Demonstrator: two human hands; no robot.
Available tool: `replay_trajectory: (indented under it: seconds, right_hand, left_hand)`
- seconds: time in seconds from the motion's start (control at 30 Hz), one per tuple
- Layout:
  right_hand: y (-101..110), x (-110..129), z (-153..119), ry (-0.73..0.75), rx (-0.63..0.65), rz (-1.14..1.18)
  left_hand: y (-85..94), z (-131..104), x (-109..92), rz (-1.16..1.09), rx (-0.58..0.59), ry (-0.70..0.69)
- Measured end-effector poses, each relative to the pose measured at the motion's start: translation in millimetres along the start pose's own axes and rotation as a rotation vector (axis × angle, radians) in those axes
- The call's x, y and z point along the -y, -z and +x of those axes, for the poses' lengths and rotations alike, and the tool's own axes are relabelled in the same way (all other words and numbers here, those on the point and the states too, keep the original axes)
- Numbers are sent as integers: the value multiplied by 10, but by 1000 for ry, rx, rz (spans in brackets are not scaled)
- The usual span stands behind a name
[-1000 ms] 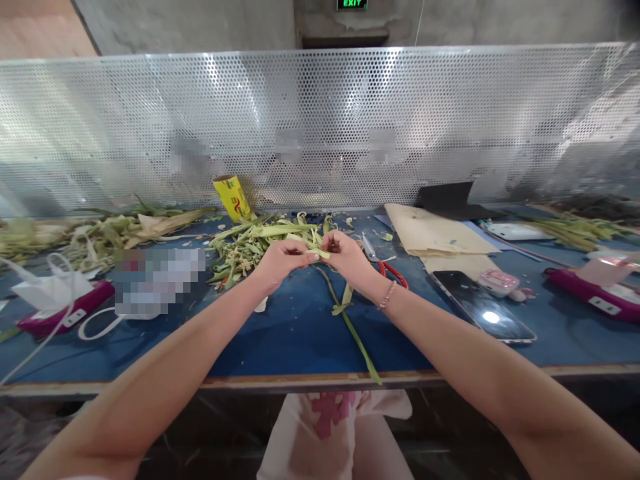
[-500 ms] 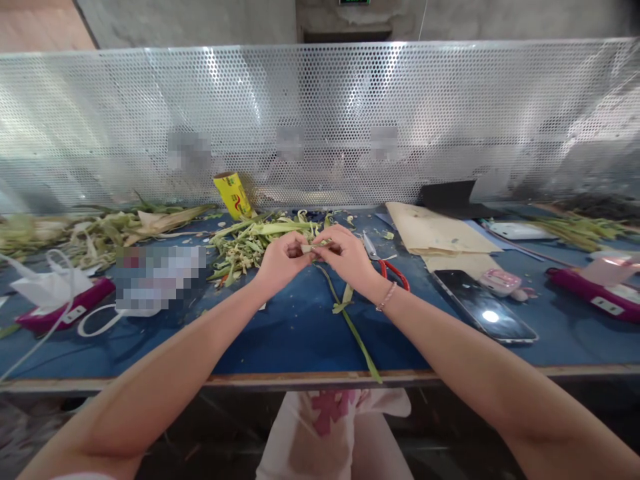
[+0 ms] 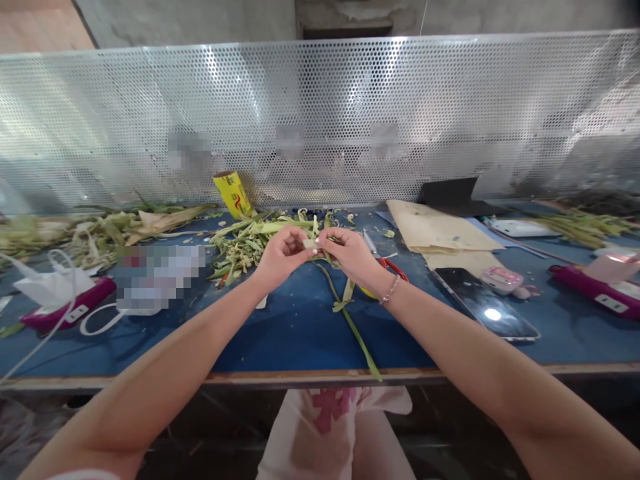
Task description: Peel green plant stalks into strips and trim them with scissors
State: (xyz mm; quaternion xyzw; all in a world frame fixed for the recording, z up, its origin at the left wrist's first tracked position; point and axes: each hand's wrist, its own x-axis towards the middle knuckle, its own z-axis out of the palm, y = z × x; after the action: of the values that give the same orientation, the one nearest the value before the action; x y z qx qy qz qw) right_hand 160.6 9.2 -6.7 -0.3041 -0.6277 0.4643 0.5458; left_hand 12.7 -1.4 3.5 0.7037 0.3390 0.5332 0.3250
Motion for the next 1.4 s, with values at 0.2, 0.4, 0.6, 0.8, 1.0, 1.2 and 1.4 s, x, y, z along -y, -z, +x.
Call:
replay_trajectory:
  seconds: [0.2,0.4,0.6,0.8,1.0,1.2,1.4]
  right_hand:
    - [32,25,-8,-98,56,244]
    - [80,32,10,-69,112,318]
    - [108,-42,66,64,3,-29]
    - [139,1,53,187,-44,-348]
    - [171,-20,42,241,124,-551]
    - [187,-128,67,309,134,-654]
    - [207,-103,83,329,34,-609]
  left_hand:
    - [35,16,11,114,30,-8]
    - [65,22,-18,148,11,-56]
    - [40,1,-29,197,52,-65]
    - [26,-20,64,282,49,-81]
    - [43,-12,69,443,-12,-157]
    - [33,-5,4,632,14,-248]
    - [21,28,41,640,-15,-228]
